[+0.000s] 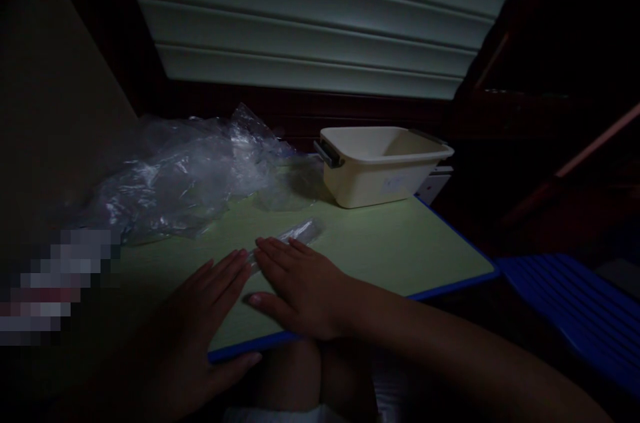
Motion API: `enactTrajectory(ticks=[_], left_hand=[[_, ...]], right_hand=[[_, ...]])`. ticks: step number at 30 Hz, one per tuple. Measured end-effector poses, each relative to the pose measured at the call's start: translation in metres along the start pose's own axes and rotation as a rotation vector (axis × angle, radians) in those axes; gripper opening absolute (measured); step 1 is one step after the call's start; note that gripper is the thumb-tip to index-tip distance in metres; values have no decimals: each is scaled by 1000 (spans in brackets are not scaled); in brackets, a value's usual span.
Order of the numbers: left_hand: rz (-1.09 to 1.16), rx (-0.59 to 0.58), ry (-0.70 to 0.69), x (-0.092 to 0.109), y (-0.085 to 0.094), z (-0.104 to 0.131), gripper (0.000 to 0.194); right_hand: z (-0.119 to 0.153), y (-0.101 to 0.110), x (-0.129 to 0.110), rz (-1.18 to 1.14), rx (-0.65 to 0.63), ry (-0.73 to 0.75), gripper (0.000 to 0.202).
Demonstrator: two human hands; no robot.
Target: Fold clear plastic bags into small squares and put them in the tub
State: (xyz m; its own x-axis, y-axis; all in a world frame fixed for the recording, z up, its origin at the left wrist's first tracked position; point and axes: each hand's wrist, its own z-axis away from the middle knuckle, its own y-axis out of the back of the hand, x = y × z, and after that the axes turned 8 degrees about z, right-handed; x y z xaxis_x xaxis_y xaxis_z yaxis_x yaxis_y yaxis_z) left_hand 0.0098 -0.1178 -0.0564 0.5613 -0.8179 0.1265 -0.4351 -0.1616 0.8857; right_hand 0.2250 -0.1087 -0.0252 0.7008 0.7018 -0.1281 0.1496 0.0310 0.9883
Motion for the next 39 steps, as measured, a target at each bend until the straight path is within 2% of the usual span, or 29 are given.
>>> enactTrajectory(ticks=[6, 13, 18, 21, 24, 26, 31, 35, 39], left_hand=[[15, -6, 4, -2, -3, 2, 79], [-65, 19, -36, -1, 0, 0, 81], [-91, 32, -53, 2, 3, -1, 76], [-81, 43, -53, 4, 6, -2, 73], [-80, 51, -52, 4, 7, -4, 72], [-80, 48, -49, 4, 6, -3, 72], [-108, 35, -47, 3, 3, 0, 65], [-83, -19, -77, 6, 11, -4, 56], [19, -14, -150, 3, 22, -12, 21]], right_hand=[[19, -1, 33, 113, -5, -146, 63], [40, -9, 77, 118, 97, -309, 58], [40, -10, 75, 127, 177, -309, 56], [40, -3, 67, 133, 330, -333, 43], [38, 4, 58, 155, 494, -257, 28], [33, 6, 51, 137, 522, -148, 25], [6, 2, 30, 150, 382, 20, 23], [-10, 0, 30, 173, 291, 76, 21], [-15, 4, 48, 130, 259, 176, 24]])
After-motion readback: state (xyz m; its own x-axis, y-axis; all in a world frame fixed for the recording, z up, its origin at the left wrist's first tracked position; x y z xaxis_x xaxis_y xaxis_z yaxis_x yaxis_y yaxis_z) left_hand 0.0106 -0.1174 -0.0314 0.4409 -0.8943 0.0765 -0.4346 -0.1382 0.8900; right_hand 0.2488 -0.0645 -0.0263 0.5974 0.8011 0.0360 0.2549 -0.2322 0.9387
